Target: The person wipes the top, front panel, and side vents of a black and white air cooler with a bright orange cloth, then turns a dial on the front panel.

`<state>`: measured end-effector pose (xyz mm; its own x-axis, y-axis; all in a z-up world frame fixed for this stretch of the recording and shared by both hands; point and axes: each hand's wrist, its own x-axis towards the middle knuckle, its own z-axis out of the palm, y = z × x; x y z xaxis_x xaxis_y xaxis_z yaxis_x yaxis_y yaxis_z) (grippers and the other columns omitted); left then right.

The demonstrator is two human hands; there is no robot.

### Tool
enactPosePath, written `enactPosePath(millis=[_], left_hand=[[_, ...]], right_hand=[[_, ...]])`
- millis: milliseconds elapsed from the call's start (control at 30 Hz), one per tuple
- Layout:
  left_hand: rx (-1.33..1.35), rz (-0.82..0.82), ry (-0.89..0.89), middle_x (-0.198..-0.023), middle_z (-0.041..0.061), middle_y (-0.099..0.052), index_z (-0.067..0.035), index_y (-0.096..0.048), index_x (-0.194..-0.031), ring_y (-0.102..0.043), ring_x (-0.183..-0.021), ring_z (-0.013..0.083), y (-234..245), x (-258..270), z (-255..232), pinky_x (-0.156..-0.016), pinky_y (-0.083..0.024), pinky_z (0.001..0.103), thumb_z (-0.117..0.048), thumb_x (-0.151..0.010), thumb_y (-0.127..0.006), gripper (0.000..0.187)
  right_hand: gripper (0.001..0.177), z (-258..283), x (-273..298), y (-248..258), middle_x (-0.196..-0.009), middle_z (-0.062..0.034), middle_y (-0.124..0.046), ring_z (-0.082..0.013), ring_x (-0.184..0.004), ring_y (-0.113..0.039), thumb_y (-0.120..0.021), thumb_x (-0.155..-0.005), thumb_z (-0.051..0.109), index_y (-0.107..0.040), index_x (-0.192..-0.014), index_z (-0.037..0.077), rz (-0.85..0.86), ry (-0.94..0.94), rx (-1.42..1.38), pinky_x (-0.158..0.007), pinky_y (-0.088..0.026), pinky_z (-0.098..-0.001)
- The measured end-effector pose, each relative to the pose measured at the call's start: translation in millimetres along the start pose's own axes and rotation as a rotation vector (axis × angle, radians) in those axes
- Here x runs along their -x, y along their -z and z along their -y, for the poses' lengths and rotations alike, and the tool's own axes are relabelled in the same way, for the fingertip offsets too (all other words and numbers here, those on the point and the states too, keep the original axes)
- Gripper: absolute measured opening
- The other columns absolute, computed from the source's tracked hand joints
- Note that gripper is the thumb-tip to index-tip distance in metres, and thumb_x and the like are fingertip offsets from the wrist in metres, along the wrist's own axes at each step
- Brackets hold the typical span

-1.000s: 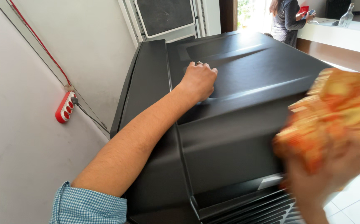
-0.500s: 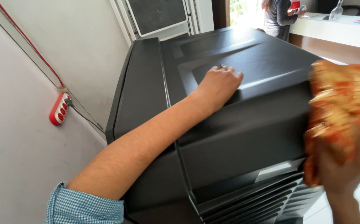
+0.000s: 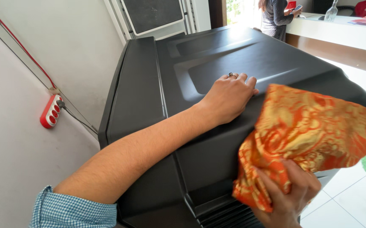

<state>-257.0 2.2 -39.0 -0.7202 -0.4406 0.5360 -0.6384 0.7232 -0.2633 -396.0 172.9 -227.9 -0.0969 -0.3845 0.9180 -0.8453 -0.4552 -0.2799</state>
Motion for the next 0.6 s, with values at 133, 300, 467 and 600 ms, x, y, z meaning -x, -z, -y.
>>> enactPosePath(millis=[133,300,467,600], left_hand=[[-0.03,0.013,-0.022,-0.095,0.016,-0.068,0.0,-0.061,-0.103,-0.069,-0.094,0.0325,4,-1,-4,-0.08,-0.054,0.044,-0.033,-0.099,-0.058,0.033],[-0.037,0.017,-0.029,-0.093,0.017,-0.068,0.0,-0.063,-0.101,-0.069,-0.093,0.0328,6,-2,-5,-0.08,-0.054,0.044,-0.038,-0.1,-0.057,0.039],[-0.047,0.008,-0.05,-0.093,0.017,-0.068,0.001,-0.063,-0.1,-0.069,-0.093,0.0325,5,-3,-6,-0.081,-0.054,0.044,-0.038,-0.101,-0.056,0.039],[-0.042,0.034,-0.041,-0.093,0.017,-0.068,0.001,-0.063,-0.101,-0.069,-0.092,0.0317,2,-3,-7,-0.082,-0.054,0.044,-0.036,-0.102,-0.056,0.038]], right_hand=[[0.055,-45,0,-4,-0.134,-0.0084,-0.05,-0.0322,-0.127,-0.04,-0.085,-0.066,0.043,-0.076,-0.116,0.023,-0.024,0.144,0.054,-0.107,-0.031,-0.0501],[0.06,-131,0,-2,-0.149,-0.0157,-0.032,-0.0336,-0.142,-0.033,-0.073,-0.092,0.024,-0.052,-0.148,0.015,-0.067,-0.088,0.012,-0.116,-0.033,-0.0439],[0.056,-138,-19,1,-0.153,-0.019,-0.03,-0.034,-0.149,-0.034,-0.07,-0.11,0.011,-0.039,-0.157,0.012,-0.216,-0.337,-0.318,-0.126,-0.032,-0.0486],[0.057,-87,-12,-1,-0.146,-0.0167,-0.032,-0.034,-0.141,-0.035,-0.078,-0.098,0.018,-0.044,-0.143,0.007,-0.192,-0.377,-0.239,-0.121,-0.033,-0.0467]])
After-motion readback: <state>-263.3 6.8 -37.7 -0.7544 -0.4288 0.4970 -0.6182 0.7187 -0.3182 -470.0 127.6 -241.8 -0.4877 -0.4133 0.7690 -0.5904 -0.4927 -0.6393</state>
